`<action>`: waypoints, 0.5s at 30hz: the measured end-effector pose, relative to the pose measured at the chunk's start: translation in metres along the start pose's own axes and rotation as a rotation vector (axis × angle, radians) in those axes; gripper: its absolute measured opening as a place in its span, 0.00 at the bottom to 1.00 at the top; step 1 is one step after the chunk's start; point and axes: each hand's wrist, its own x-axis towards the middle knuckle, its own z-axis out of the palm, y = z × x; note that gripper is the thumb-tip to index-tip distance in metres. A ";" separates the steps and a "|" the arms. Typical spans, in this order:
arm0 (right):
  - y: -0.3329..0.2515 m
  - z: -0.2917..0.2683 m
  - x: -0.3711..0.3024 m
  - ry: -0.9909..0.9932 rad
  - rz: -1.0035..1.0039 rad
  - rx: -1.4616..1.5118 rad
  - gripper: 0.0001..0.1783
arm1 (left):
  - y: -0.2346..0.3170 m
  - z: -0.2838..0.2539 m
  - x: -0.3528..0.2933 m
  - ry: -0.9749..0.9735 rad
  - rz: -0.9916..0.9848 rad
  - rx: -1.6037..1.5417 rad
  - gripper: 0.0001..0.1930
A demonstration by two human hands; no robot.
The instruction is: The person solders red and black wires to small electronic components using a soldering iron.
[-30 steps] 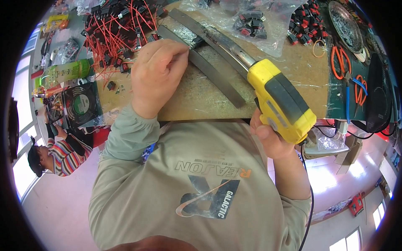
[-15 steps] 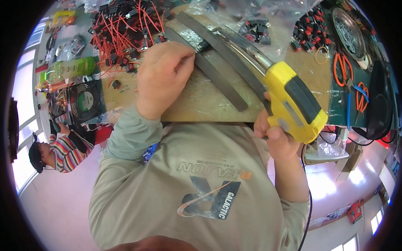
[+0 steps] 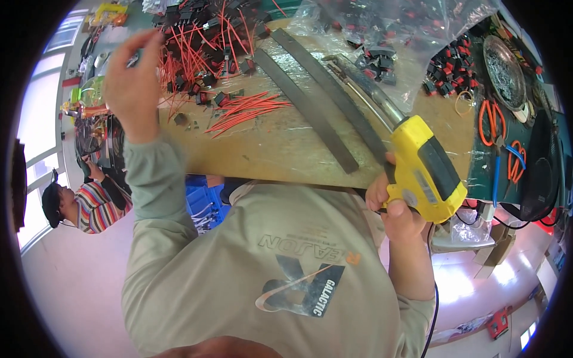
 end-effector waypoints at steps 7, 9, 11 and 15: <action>0.006 -0.003 -0.002 -0.036 -0.062 0.062 0.42 | 0.003 0.012 0.020 -0.023 0.170 0.010 0.10; 0.007 -0.004 -0.002 -0.032 -0.063 0.064 0.43 | 0.050 0.028 0.006 -0.300 0.104 -0.237 0.10; 0.005 -0.004 -0.004 -0.018 -0.073 0.058 0.43 | 0.064 0.062 0.003 -0.475 0.120 -0.561 0.06; 0.005 -0.003 -0.003 -0.005 -0.080 0.041 0.42 | 0.095 0.090 -0.002 -0.479 0.436 -0.245 0.06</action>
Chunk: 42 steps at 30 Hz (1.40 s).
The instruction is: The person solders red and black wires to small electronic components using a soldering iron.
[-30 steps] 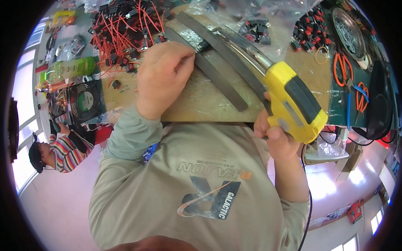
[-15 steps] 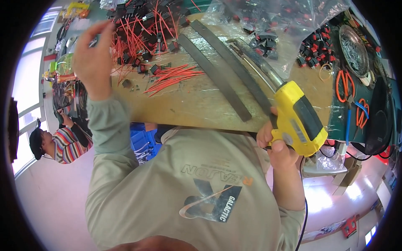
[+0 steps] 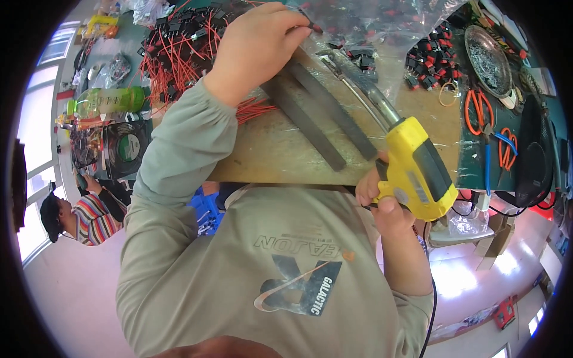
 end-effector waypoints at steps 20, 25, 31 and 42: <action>0.000 0.004 0.002 -0.019 -0.022 -0.020 0.42 | -0.029 0.032 -0.010 0.001 -0.035 -0.024 0.11; 0.002 0.004 0.001 -0.014 -0.037 -0.028 0.42 | -0.012 0.019 0.001 -0.079 -0.116 0.046 0.09; 0.002 0.004 0.000 -0.005 -0.029 -0.023 0.42 | 0.003 0.007 0.003 -0.126 -0.123 0.029 0.09; 0.002 0.004 0.000 -0.016 -0.030 -0.012 0.41 | -0.007 -0.013 -0.037 -0.092 -0.013 -0.116 0.13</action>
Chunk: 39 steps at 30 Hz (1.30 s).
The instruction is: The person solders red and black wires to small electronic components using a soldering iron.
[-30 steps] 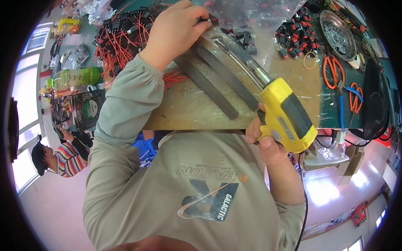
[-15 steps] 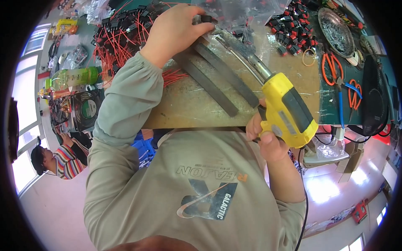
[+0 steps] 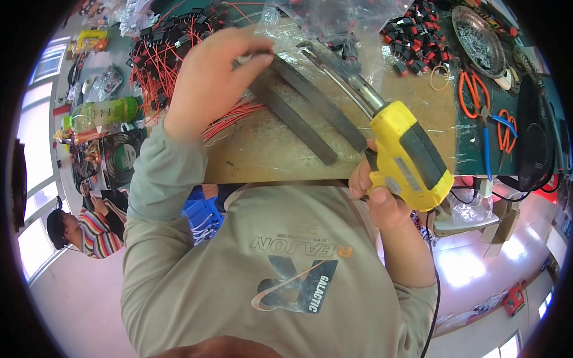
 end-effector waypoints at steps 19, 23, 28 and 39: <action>-0.001 0.002 0.000 -0.007 0.000 -0.026 0.42 | 0.019 0.018 -0.027 0.023 -0.067 0.016 0.13; 0.000 0.001 0.000 -0.012 0.001 -0.015 0.42 | 0.020 0.016 -0.026 0.012 -0.091 -0.001 0.13; 0.000 0.000 0.000 -0.003 0.011 -0.019 0.42 | 0.013 -0.007 -0.037 0.019 -0.119 -0.043 0.11; -0.002 0.001 0.001 -0.004 0.027 -0.041 0.43 | 0.007 0.001 -0.065 -0.163 -0.127 0.004 0.05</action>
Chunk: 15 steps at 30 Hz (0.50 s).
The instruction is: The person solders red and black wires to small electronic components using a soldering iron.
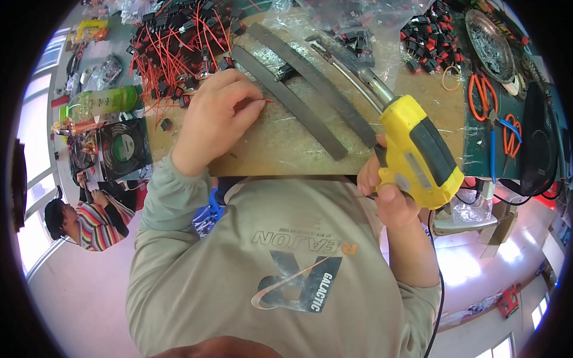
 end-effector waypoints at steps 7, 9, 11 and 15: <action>0.000 0.002 0.000 0.015 0.015 -0.033 0.43 | -0.005 0.000 -0.001 0.174 0.062 -0.116 0.05; -0.001 0.003 0.000 0.018 0.013 -0.046 0.43 | -0.006 0.003 0.000 0.193 0.012 -0.163 0.06; -0.001 0.004 0.001 0.018 0.011 -0.059 0.42 | -0.005 0.002 -0.002 0.185 0.019 -0.110 0.06; -0.001 0.004 0.001 0.026 0.014 -0.059 0.42 | -0.010 0.005 -0.005 0.246 0.041 -0.021 0.07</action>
